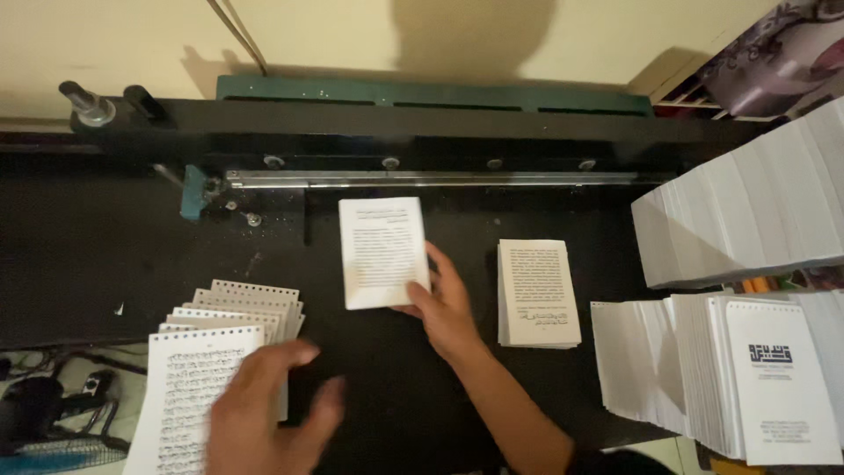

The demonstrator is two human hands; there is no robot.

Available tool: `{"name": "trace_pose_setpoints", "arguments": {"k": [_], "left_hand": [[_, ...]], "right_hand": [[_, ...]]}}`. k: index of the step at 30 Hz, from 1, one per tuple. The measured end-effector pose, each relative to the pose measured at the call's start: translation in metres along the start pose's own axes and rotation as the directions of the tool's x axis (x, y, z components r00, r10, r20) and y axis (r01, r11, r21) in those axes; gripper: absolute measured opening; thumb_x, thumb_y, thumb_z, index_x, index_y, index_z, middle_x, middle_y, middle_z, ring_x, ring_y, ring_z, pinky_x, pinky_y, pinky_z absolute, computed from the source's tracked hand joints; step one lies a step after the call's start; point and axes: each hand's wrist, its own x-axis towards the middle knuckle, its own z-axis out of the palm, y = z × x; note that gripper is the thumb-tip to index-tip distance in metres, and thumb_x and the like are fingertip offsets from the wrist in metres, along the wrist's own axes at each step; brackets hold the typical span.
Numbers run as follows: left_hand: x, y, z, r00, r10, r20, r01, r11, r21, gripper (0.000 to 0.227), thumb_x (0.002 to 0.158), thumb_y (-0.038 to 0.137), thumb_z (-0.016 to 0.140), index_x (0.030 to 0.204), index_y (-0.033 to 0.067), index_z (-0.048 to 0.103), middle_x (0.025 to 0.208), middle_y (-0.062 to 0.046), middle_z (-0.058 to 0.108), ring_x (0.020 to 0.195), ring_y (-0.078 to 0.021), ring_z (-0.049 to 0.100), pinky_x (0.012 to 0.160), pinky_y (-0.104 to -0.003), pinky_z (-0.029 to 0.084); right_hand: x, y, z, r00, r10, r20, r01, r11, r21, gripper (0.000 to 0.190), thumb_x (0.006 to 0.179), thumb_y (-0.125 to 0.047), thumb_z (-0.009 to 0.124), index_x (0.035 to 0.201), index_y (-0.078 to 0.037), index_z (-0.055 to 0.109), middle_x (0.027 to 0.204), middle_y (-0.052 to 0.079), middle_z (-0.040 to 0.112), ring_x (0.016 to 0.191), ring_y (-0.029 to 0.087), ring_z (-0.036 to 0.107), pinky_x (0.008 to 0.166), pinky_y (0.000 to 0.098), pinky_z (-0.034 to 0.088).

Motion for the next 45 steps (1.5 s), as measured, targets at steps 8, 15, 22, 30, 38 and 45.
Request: {"name": "trace_pose_setpoints", "arguments": {"k": [8,15,22,30,38,45], "left_hand": [[-0.006,-0.100,-0.066,0.934,-0.349,0.079,0.276,0.842,0.463,0.041,0.074,0.050,0.080,0.109,0.0304,0.076,0.104,0.008,0.082,0.097,-0.0110,0.080,0.080,-0.031,0.064],[0.003,-0.117,-0.061,0.955,-0.258,0.144,0.188,0.906,0.378,0.040,0.069,0.046,0.084,0.104,0.0275,0.079,0.111,0.006,0.078,0.090,-0.0136,0.077,0.082,-0.030,0.061],[0.003,-0.142,-0.052,0.969,-0.044,0.242,-0.045,0.935,0.351,0.022,0.071,0.031,0.076,0.092,0.0255,0.079,0.096,0.006,0.075,0.094,-0.0176,0.071,0.082,-0.033,0.061],[0.024,-0.138,-0.060,0.856,-0.192,0.480,-0.122,0.827,0.548,0.012,0.085,0.043,0.067,0.097,0.0402,0.064,0.095,0.015,0.061,0.094,-0.0145,0.063,0.074,-0.035,0.055],[0.032,-0.153,-0.055,0.869,-0.149,0.471,-0.149,0.830,0.538,0.019,0.077,0.057,0.068,0.085,0.0411,0.061,0.090,0.015,0.059,0.092,-0.0138,0.066,0.071,-0.041,0.056],[0.044,-0.145,-0.059,0.680,-0.346,0.646,-0.157,0.792,0.590,0.020,0.092,0.059,0.062,0.106,0.0460,0.062,0.106,0.017,0.061,0.100,-0.0133,0.066,0.082,-0.041,0.055]], "right_hand": [[0.031,0.007,0.066,0.996,0.087,0.007,-0.086,0.989,-0.122,0.068,0.097,-0.002,0.055,0.159,-0.017,0.033,0.138,0.017,0.064,0.122,0.030,0.067,0.094,0.0399,0.065],[0.074,0.002,0.080,0.987,0.096,-0.129,-0.110,0.988,-0.110,0.069,0.094,0.004,0.057,0.158,-0.015,0.039,0.138,0.019,0.062,0.122,0.035,0.066,0.088,0.0423,0.066],[0.073,-0.002,0.087,0.987,0.073,-0.145,-0.093,0.987,-0.133,0.066,0.096,0.004,0.056,0.158,-0.015,0.041,0.128,0.018,0.069,0.118,0.033,0.069,0.091,0.0442,0.065],[0.072,0.002,0.089,0.987,0.034,-0.154,-0.053,0.991,-0.124,0.067,0.094,0.008,0.056,0.156,-0.017,0.044,0.126,0.018,0.068,0.113,0.032,0.070,0.087,0.0435,0.065],[0.078,0.005,0.083,0.990,0.049,-0.134,-0.064,0.992,-0.110,0.068,0.094,0.010,0.056,0.155,-0.019,0.044,0.130,0.020,0.068,0.114,0.034,0.071,0.084,0.0441,0.066],[0.065,-0.010,0.091,0.994,0.018,-0.103,-0.036,0.983,-0.178,0.065,0.094,0.005,0.056,0.155,-0.014,0.043,0.127,0.020,0.067,0.114,0.033,0.069,0.089,0.0450,0.067]]}}
